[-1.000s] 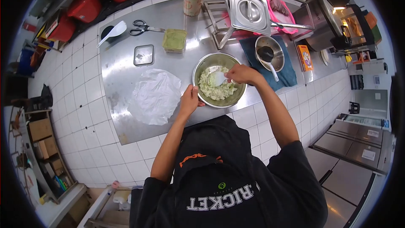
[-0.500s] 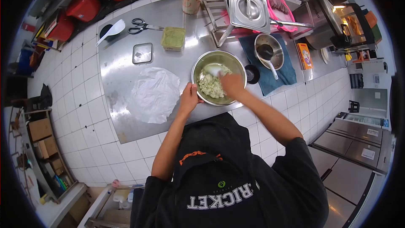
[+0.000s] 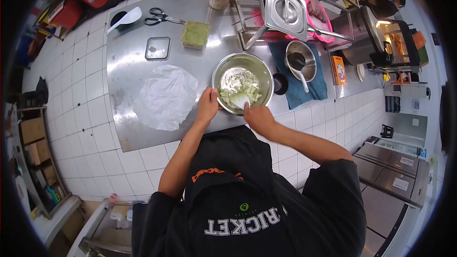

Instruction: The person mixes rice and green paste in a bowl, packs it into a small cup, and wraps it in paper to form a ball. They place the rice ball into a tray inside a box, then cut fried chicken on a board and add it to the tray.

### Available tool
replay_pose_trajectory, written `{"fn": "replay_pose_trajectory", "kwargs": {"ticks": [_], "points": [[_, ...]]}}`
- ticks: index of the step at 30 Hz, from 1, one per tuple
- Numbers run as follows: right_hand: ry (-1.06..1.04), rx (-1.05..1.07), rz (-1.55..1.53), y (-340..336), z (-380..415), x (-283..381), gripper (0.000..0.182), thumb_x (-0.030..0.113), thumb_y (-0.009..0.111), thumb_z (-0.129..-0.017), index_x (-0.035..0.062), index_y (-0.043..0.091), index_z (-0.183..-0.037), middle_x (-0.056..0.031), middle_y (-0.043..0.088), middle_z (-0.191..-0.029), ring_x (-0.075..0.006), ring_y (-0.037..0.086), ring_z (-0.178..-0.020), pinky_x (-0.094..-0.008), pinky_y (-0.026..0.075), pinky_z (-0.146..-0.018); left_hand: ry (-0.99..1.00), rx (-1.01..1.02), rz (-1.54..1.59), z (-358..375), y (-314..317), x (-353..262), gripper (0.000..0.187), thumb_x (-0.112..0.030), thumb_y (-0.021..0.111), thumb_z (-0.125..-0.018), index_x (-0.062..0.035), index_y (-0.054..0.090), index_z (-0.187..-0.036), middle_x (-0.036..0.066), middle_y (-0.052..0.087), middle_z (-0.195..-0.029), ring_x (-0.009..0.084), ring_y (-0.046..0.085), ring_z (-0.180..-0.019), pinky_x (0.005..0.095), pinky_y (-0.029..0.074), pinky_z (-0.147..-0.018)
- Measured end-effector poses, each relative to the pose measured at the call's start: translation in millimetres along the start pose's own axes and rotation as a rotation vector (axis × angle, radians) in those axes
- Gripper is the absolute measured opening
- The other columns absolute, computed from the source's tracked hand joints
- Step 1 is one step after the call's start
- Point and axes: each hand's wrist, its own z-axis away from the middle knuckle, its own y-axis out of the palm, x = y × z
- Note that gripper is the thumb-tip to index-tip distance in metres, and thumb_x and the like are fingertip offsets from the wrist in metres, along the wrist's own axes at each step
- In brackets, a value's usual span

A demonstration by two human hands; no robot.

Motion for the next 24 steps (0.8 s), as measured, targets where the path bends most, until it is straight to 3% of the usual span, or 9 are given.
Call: {"fn": "replay_pose_trajectory", "kwargs": {"ticks": [4, 6, 10, 12, 15, 18, 22, 23, 24], "points": [[-0.123, -0.060, 0.109, -41, -25, -53, 0.021, 0.014, 0.061, -0.082, 0.0053, 0.071, -0.099, -0.0108, 0.065, -0.063, -0.0303, 0.068, -0.056, -0.0412, 0.052, -0.046, -0.050, 0.058, -0.051, 5, -4, -7, 0.027, -0.029, 0.042, -0.106, -0.0058, 0.048, -0.094, 0.005, 0.059, -0.085, 0.0104, 0.062, -0.070, 0.0277, 0.059, -0.059], [0.065, 0.022, 0.068, -66, -49, -74, 0.013, 0.015, 0.060, -0.083, 0.0118, 0.073, -0.086, -0.0090, 0.070, -0.080, -0.0301, 0.071, -0.079, -0.0431, 0.055, -0.066, -0.135, 0.127, -0.041, 6, -6, -17, 0.026, -0.030, 0.042, -0.106, -0.0064, 0.048, -0.099, 0.007, 0.060, -0.094, 0.0138, 0.065, -0.080, 0.0308, 0.061, -0.067], [0.071, 0.377, 0.101, -53, -22, -70, 0.016, 0.017, 0.061, -0.084, 0.0080, 0.073, -0.090, -0.0151, 0.069, -0.093, -0.0294, 0.070, -0.088, -0.0407, 0.055, -0.070, -0.055, 0.070, -0.051, 4, -2, -6, 0.025, -0.029, 0.041, -0.106, -0.0058, 0.048, -0.100, 0.005, 0.058, -0.088, 0.0129, 0.065, -0.076, 0.0295, 0.061, -0.062], [0.009, -0.003, -0.139, 1, 12, -77, 0.022, 0.021, 0.057, -0.090, 0.0045, 0.071, -0.084, -0.0135, 0.067, -0.066, -0.0213, 0.064, -0.049, -0.0385, 0.049, -0.043, -0.040, 0.051, -0.100, 7, -2, -11, 0.025, -0.028, 0.041, -0.105, -0.0053, 0.048, -0.100, 0.005, 0.057, -0.085, 0.0119, 0.064, -0.076, 0.0293, 0.061, -0.061], [0.594, 0.385, -1.096, -44, 6, -74, 0.031, 0.026, 0.054, -0.096, 0.0007, 0.070, -0.091, -0.0076, 0.059, -0.060, -0.0119, 0.049, -0.042, -0.0319, 0.041, -0.039, -0.051, 0.029, -0.077, 12, 2, -18, 0.024, -0.027, 0.041, -0.105, -0.0045, 0.049, -0.100, 0.005, 0.057, -0.081, 0.0113, 0.064, -0.076, 0.0291, 0.061, -0.061], [0.627, 0.215, -1.300, -22, 1, -45, 0.034, 0.029, 0.055, -0.096, -0.0019, 0.069, -0.097, -0.0009, 0.051, -0.060, -0.0064, 0.037, -0.042, -0.0273, 0.034, -0.038, -0.090, 0.058, -0.005, 11, 2, -19, 0.025, -0.027, 0.041, -0.105, -0.0043, 0.049, -0.098, 0.006, 0.058, -0.083, 0.0119, 0.065, -0.072, 0.0289, 0.061, -0.059], [0.254, -0.117, -0.283, -2, -11, 9, 0.031, 0.022, 0.051, -0.097, -0.0003, 0.061, -0.115, -0.0170, 0.064, -0.064, -0.0278, 0.062, -0.046, -0.0422, 0.050, -0.046, -0.081, 0.086, 0.040, 10, 2, -19, 0.026, -0.026, 0.041, -0.106, -0.0034, 0.049, -0.096, 0.007, 0.059, -0.083, 0.0109, 0.064, -0.068, 0.0279, 0.060, -0.056], [0.311, -0.135, -0.266, -7, -8, 20, 0.031, 0.018, 0.051, -0.096, 0.0003, 0.057, -0.121, -0.0210, 0.065, -0.067, -0.0370, 0.067, -0.059, -0.0496, 0.054, -0.055, -0.060, 0.088, 0.053, 11, 2, -17, 0.026, -0.026, 0.041, -0.106, -0.0036, 0.049, -0.096, 0.007, 0.060, -0.083, 0.0106, 0.065, -0.069, 0.0278, 0.060, -0.056], [0.310, -0.123, -0.238, -8, 0, 23, 0.031, 0.018, 0.052, -0.096, 0.0007, 0.057, -0.120, -0.0190, 0.064, -0.066, -0.0364, 0.067, -0.060, -0.0491, 0.054, -0.054, -0.076, 0.089, 0.039, 11, 1, -17, 0.026, -0.026, 0.040, -0.106, -0.0035, 0.049, -0.096, 0.007, 0.060, -0.083, 0.0107, 0.065, -0.068, 0.0276, 0.060, -0.056]]}}
